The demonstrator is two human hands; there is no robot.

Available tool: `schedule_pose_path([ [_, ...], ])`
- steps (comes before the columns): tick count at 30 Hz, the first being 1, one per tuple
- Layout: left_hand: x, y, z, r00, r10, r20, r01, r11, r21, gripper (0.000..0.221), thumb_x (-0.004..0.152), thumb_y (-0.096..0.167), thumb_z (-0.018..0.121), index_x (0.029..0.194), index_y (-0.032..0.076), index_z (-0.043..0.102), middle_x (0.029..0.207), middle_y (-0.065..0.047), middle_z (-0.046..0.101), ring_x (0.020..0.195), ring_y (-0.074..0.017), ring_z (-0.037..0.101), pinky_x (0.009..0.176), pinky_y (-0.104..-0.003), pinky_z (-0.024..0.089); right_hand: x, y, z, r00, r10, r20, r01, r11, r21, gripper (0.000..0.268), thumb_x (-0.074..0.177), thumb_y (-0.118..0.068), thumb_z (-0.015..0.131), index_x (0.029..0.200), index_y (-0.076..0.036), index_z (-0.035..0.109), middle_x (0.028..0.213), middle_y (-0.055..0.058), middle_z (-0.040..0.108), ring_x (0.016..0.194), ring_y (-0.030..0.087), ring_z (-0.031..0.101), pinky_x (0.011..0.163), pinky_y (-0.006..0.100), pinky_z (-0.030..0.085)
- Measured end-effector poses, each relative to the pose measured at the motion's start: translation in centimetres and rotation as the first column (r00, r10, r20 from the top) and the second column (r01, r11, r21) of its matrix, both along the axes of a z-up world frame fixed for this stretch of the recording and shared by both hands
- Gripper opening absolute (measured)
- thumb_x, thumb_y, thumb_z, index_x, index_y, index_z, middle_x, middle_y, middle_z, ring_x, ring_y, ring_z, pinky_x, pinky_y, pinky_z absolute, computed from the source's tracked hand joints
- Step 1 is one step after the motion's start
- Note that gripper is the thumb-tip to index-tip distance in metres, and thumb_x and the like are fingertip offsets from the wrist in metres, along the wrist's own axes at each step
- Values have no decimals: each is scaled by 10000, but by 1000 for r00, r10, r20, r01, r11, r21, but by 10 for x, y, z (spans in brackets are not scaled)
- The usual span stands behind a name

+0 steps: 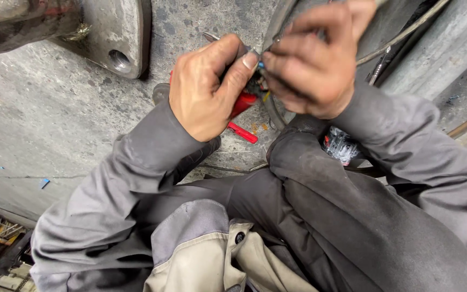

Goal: Wiring an industrial power plug using a power drill and handling individual wires.

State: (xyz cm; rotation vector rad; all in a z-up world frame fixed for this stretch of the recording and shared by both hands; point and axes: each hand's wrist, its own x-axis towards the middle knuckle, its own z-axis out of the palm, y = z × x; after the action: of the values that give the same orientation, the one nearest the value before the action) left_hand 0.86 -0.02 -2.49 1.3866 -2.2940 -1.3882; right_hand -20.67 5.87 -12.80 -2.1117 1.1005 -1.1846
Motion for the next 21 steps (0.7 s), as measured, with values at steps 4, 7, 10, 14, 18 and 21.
schedule_pose_path([
  [4,1,3,-11,981,195,18,-187,901,392,296,1065,185,621,835,0,623,678,-75,594,625,-167,566,579,-342,467,13,3,-9,976,-195,-95,135,887,-442,180,774,-125,886,926,-98,794,970,-35,700,990,209,616,894,480,267],
  [7,-2,1,-19,916,374,147,-368,635,679,329,1039,230,638,794,13,674,643,-50,560,588,-103,476,528,-336,403,5,4,-2,986,-158,-55,131,934,-332,202,816,-169,858,980,-75,788,1010,-2,698,1021,231,613,908,492,271],
  [10,-4,-18,2,955,214,203,-294,749,593,407,1102,297,533,824,48,694,602,-51,583,547,-145,531,513,-306,441,-2,5,4,999,-40,-22,39,998,-47,230,894,-168,807,1085,-47,764,1096,35,689,1100,257,594,959,490,275],
  [14,21,-13,10,999,10,-38,-11,1000,-27,193,1115,168,573,1072,-19,597,935,-92,652,845,-205,667,744,-289,517,-5,6,13,999,-13,44,9,996,93,194,926,-122,800,1098,-54,740,1119,35,685,1128,258,575,994,462,279],
  [18,18,-37,19,854,-500,144,491,683,-541,261,967,127,636,1209,31,646,1151,-88,616,939,-218,593,818,-341,458,-8,1,19,997,-11,72,0,990,143,197,920,-108,825,1088,-54,737,1125,40,695,1126,259,568,1009,448,288],
  [21,9,-47,19,789,-578,206,551,518,-654,316,875,172,670,1159,34,672,1140,-90,614,882,-201,555,758,-352,413,-10,-1,22,997,0,83,-13,988,154,198,917,-104,834,1080,-49,737,1115,47,696,1118,262,570,1004,448,293],
])
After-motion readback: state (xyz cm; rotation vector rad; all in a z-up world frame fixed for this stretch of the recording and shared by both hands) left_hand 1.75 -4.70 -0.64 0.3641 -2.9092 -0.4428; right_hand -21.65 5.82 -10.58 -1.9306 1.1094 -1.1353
